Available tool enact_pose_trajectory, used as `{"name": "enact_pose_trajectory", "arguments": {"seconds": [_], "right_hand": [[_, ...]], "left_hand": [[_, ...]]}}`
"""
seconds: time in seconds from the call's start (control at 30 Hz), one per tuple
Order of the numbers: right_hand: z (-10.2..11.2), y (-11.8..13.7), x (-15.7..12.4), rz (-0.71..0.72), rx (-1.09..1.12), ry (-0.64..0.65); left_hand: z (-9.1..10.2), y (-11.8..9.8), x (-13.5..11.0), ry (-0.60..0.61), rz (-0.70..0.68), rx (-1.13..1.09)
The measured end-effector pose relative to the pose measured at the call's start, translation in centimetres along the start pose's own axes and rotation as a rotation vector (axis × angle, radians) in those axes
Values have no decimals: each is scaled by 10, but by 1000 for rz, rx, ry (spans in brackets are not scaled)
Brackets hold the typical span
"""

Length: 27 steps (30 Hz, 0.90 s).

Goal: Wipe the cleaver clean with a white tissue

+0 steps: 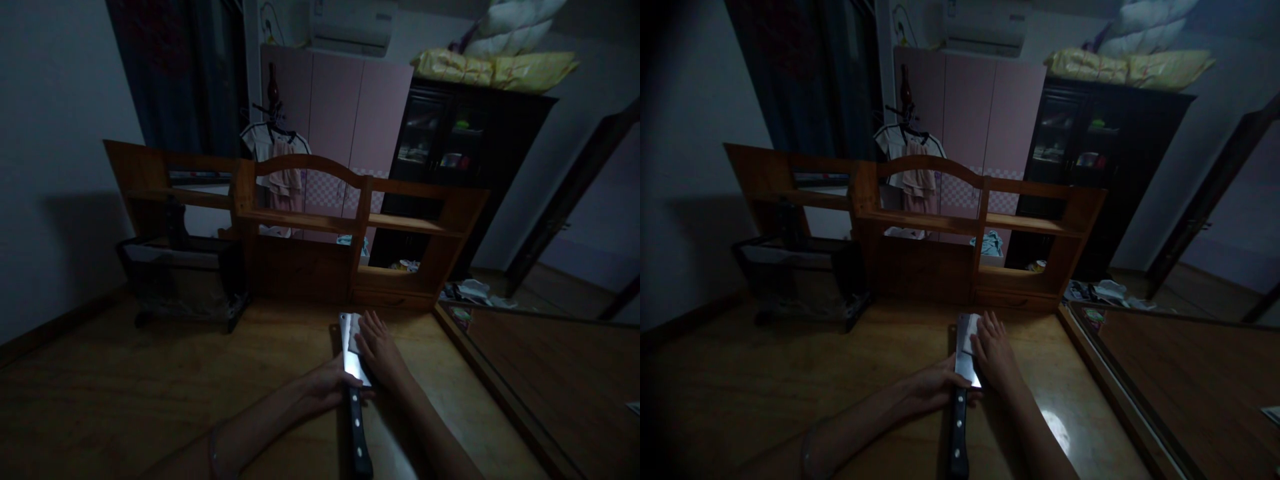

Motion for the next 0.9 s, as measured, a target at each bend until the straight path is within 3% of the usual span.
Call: {"name": "enact_pose_trajectory", "arguments": {"seconds": [0.27,0.53,0.7,0.9], "right_hand": [[4,26,-8,106,180,125],[12,28,-11,145,231,219],[9,21,-8,95,138,185],[4,0,-2,-61,-23,33]], "left_hand": [[0,2,1,49,-13,-54],[-5,-3,0,55,-25,-80],[-6,-5,-3,52,14,-62],[-7,-4,-3,23,10,-38]]}}
Point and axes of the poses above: each hand's wrist, its own x-axis towards the middle knuckle, its own z-axis out of the back of the hand, y = z × x, the point moved 6 cm from there along x, towards the middle knuckle, and after that the axes turned 10 degrees about -z, right-handed, at the moved point
